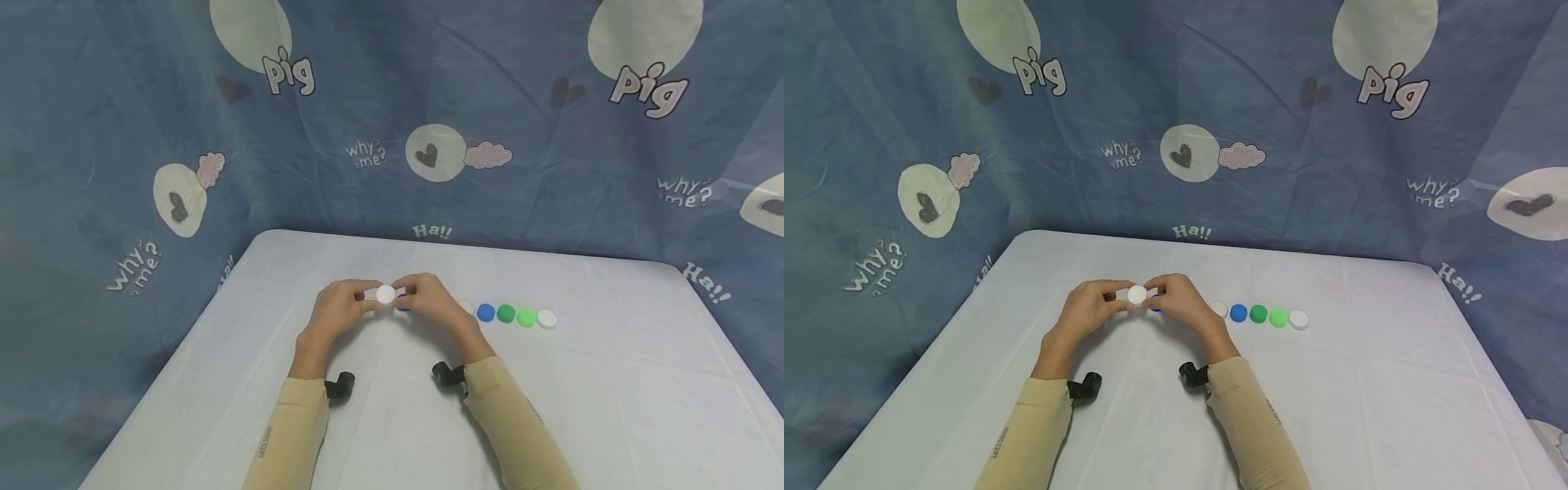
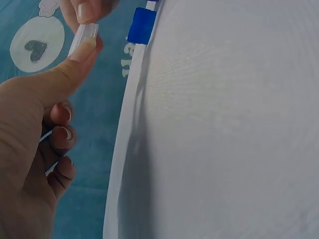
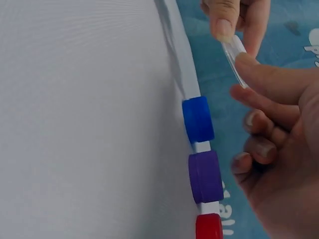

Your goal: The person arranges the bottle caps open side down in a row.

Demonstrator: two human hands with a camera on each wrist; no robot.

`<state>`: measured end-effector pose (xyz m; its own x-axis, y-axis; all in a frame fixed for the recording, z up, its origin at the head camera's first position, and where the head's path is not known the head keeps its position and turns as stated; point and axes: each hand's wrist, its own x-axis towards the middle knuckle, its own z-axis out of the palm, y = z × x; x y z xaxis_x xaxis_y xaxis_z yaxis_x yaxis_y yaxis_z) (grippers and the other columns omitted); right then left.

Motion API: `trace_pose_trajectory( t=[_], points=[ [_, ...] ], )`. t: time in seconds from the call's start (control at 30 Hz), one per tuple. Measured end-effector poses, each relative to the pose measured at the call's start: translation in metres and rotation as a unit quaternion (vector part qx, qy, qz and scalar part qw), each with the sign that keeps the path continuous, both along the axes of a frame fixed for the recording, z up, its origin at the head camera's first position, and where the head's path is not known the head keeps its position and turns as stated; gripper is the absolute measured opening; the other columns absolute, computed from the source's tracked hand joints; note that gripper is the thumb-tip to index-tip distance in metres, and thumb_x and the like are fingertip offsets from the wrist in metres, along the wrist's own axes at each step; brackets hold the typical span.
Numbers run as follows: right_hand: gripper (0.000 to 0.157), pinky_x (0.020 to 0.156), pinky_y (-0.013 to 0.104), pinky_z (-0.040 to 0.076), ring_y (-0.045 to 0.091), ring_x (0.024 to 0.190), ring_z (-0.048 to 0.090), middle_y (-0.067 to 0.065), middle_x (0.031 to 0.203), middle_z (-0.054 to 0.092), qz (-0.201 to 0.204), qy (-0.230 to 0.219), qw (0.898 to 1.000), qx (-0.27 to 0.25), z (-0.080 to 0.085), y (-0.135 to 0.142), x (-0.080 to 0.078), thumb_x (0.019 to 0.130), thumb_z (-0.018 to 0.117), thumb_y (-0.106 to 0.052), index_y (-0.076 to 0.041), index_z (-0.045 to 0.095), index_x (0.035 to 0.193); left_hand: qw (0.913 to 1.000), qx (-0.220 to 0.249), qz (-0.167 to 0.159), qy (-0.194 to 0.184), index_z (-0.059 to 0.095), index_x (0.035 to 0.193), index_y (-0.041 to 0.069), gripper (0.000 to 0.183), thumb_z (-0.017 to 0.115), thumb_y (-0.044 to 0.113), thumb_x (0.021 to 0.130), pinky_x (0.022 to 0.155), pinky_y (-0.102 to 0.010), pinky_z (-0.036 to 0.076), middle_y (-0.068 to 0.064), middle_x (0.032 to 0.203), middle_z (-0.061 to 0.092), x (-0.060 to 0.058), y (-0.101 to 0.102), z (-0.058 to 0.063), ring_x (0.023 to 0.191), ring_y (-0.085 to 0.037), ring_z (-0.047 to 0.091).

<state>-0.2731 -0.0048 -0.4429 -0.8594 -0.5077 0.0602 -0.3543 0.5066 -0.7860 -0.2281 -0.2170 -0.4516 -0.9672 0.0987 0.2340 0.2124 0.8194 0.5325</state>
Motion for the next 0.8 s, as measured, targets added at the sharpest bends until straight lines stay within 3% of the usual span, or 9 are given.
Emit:
trace_pose_trajectory(
  t=[0.23, 0.57, 0.8],
  points=[
    [0.029, 0.054, 0.026, 0.039, 0.012, 0.058, 0.044, 0.000, 0.071, 0.057, -0.016, 0.076, 0.996, 0.035, -0.004, -0.008, 0.001, 0.087, 0.076, -0.024, -0.016, 0.075, 0.115, 0.9999, 0.010, 0.004, -0.013, 0.073, 0.119, 0.031, 0.041, 0.080, 0.043, 0.081, 0.056, -0.031, 0.041, 0.005, 0.069, 0.061, 0.000, -0.003, -0.002, 0.063, -0.014, 0.050],
    [0.030, 0.055, 0.026, 0.040, 0.013, 0.060, 0.047, -0.001, 0.072, 0.060, -0.026, 0.101, 0.992, 0.071, 0.001, -0.011, 0.005, 0.088, 0.076, -0.025, -0.016, 0.075, 0.116, 0.9998, -0.002, 0.014, -0.016, 0.073, 0.120, 0.029, 0.042, 0.079, 0.042, 0.081, 0.055, -0.029, 0.040, 0.005, 0.069, 0.062, -0.002, -0.002, -0.003, 0.061, -0.013, 0.050],
    [0.028, 0.058, 0.027, 0.041, 0.012, 0.064, 0.050, -0.001, 0.082, 0.067, -0.042, 0.117, 0.987, 0.105, -0.001, -0.015, 0.004, 0.087, 0.076, -0.026, -0.014, 0.076, 0.113, 0.9994, -0.018, 0.024, -0.015, 0.072, 0.122, 0.030, 0.044, 0.078, 0.044, 0.081, 0.054, -0.029, 0.039, 0.005, 0.066, 0.062, -0.003, -0.001, -0.006, 0.058, -0.012, 0.049]
  ],
)
